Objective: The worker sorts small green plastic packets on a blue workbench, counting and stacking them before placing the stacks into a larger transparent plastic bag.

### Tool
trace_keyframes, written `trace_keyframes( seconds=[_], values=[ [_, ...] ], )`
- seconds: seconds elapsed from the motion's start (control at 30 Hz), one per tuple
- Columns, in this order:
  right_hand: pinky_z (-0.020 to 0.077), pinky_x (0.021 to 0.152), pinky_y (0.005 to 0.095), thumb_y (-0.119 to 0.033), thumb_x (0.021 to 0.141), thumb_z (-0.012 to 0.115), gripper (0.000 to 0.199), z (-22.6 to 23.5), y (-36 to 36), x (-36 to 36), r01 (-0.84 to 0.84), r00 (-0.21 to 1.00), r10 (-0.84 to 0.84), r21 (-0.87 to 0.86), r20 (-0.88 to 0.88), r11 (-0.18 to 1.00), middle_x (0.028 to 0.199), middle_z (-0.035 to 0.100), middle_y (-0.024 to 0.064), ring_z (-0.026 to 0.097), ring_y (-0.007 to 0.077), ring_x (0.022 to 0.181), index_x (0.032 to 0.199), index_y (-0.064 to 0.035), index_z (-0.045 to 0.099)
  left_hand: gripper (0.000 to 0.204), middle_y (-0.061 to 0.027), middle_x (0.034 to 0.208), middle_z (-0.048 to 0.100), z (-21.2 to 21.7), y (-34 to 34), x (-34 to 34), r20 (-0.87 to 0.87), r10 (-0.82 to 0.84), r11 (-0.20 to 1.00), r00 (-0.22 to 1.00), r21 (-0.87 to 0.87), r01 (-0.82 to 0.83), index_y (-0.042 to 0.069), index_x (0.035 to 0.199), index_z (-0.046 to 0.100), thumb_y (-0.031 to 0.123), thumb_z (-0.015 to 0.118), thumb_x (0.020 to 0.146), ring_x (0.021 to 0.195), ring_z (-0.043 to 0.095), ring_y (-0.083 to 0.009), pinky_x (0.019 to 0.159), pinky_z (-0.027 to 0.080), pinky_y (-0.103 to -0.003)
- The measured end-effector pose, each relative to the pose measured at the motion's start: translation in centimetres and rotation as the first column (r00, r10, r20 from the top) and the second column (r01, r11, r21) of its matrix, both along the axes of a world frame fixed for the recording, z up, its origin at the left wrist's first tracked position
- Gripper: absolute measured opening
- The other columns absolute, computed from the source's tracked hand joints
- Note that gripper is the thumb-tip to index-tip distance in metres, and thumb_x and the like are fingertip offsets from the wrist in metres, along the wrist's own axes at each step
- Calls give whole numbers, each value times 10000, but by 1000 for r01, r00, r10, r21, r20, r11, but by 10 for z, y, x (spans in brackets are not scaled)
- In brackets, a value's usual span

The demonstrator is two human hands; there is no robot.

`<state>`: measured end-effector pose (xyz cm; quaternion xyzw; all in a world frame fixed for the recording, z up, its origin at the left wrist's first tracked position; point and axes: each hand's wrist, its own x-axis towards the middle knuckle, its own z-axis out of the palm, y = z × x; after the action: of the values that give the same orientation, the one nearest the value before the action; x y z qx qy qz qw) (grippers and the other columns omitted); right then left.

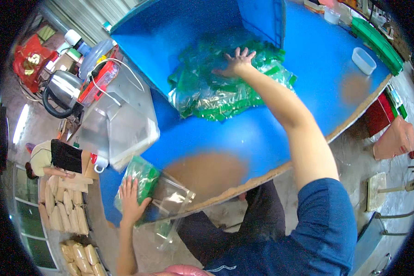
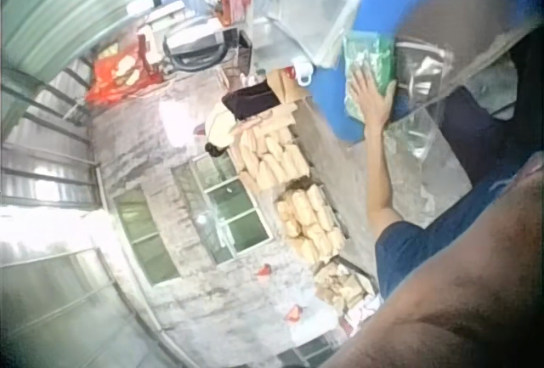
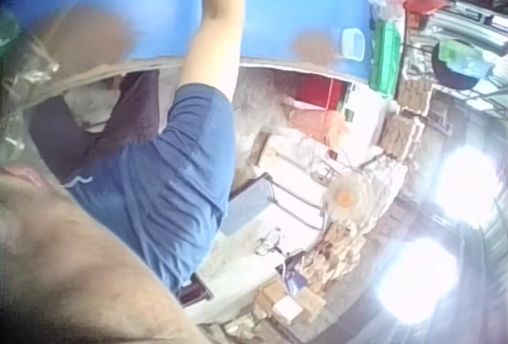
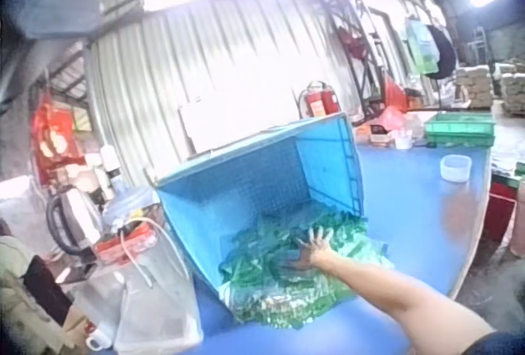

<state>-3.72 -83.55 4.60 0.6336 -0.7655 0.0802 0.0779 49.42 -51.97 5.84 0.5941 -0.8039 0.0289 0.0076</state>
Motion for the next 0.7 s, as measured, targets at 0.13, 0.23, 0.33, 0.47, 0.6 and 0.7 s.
trace_keyframes(
  seconds=[0.13,0.23,0.33,0.47,0.6,0.7],
  values=[
    [239,1073,682,-894,784,342,1014,49,-31,-16,1,997,-4,29,73,1000,1426,471,246,406,448,1340,1440,-131,464,946,-197,1593,238,41,2,-2,183,55,994,982,82,-71,108,1515,339,417,792,744,1472,179,-433,1179,82,-605],
    [321,1037,659,-756,858,472,794,57,-98,-60,-58,995,34,-279,-89,959,1242,634,178,525,373,1246,1243,-75,606,1091,-252,1584,204,57,-6,-72,-159,26,1000,987,6,-25,72,1516,291,300,882,628,1470,173,-446,1190,164,-547],
    [316,1130,531,-804,796,509,935,24,-139,-120,-138,968,164,-143,188,980,1472,456,219,433,408,1352,1430,-118,499,1078,-267,1579,181,45,-57,-167,-415,-218,961,884,69,269,57,1524,267,364,865,681,1460,176,-464,1177,183,-558],
    [312,1151,488,-841,743,525,1040,1,-140,-97,-417,898,407,26,168,909,1529,375,221,391,423,1384,1511,-153,390,1105,-294,1574,133,11,-102,-263,-517,-211,951,830,89,298,52,1541,207,455,830,722,1451,166,-481,1162,186,-581],
    [330,1138,493,-863,716,528,1077,-14,-138,-110,-325,931,267,235,248,916,1528,374,226,419,404,1370,1502,-139,398,1116,-294,1557,192,-29,-137,-330,-612,-197,961,766,35,275,26,1531,205,484,821,720,1433,224,-457,1163,218,-535],
    [353,1107,535,-881,693,530,1070,-7,-87,-55,-50,971,21,117,239,992,1486,418,237,459,412,1333,1464,-142,451,1025,-263,1543,263,-62,-145,-328,-672,-13,982,740,130,136,14,1489,306,466,817,724,1425,257,-430,1166,224,-510]
  ],
)
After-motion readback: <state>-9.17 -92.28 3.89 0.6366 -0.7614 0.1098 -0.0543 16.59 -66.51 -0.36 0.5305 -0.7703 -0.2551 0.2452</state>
